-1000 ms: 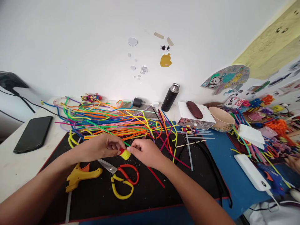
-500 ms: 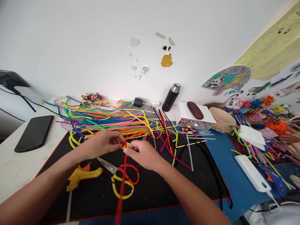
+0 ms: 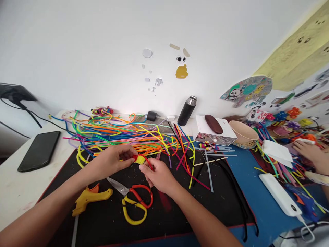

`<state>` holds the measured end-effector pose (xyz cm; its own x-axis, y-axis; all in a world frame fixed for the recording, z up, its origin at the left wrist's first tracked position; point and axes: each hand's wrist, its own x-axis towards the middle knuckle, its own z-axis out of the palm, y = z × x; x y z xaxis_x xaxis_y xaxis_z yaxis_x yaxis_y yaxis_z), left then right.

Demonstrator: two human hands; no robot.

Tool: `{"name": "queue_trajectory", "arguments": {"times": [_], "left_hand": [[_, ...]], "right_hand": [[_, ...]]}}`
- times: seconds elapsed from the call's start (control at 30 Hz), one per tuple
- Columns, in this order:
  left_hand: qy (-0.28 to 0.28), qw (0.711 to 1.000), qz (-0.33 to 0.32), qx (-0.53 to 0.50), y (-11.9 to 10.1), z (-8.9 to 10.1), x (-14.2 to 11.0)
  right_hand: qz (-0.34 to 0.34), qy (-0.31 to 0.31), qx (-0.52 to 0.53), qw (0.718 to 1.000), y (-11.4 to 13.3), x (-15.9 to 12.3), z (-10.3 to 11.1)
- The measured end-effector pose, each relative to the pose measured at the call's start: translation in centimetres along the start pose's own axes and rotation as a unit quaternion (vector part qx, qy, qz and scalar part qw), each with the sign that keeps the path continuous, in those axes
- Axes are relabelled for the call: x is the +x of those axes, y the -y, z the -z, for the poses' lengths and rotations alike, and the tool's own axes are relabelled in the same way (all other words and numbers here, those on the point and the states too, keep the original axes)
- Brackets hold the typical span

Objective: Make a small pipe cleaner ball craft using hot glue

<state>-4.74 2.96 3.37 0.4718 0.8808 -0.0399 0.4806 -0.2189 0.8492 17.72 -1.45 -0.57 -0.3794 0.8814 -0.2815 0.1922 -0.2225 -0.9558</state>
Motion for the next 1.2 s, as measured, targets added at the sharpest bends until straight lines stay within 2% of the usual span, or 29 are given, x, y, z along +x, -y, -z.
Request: {"name": "queue_trajectory", "arguments": {"times": [0.33,0.57,0.77,1.0,1.2], "left_hand": [[-0.016,0.999,0.001,0.047,0.6,0.1,0.1],[-0.017,0.999,-0.001,0.045,0.7,0.1,0.3],[-0.015,0.999,0.003,0.03,1.6,-0.1,0.5],[-0.046,0.999,0.015,0.007,1.5,0.1,0.7],[-0.05,0.995,0.027,-0.086,1.8,0.4,0.8]], "right_hand": [[0.047,-0.053,0.01,0.997,0.0,0.6,-1.0],[0.089,-0.091,-0.039,0.991,0.9,0.5,-0.9],[0.075,-0.07,-0.045,0.994,0.9,0.7,-1.6],[0.069,-0.054,-0.055,0.995,0.8,0.6,-2.4],[0.062,-0.048,-0.04,0.996,0.7,0.5,-2.9]]}}
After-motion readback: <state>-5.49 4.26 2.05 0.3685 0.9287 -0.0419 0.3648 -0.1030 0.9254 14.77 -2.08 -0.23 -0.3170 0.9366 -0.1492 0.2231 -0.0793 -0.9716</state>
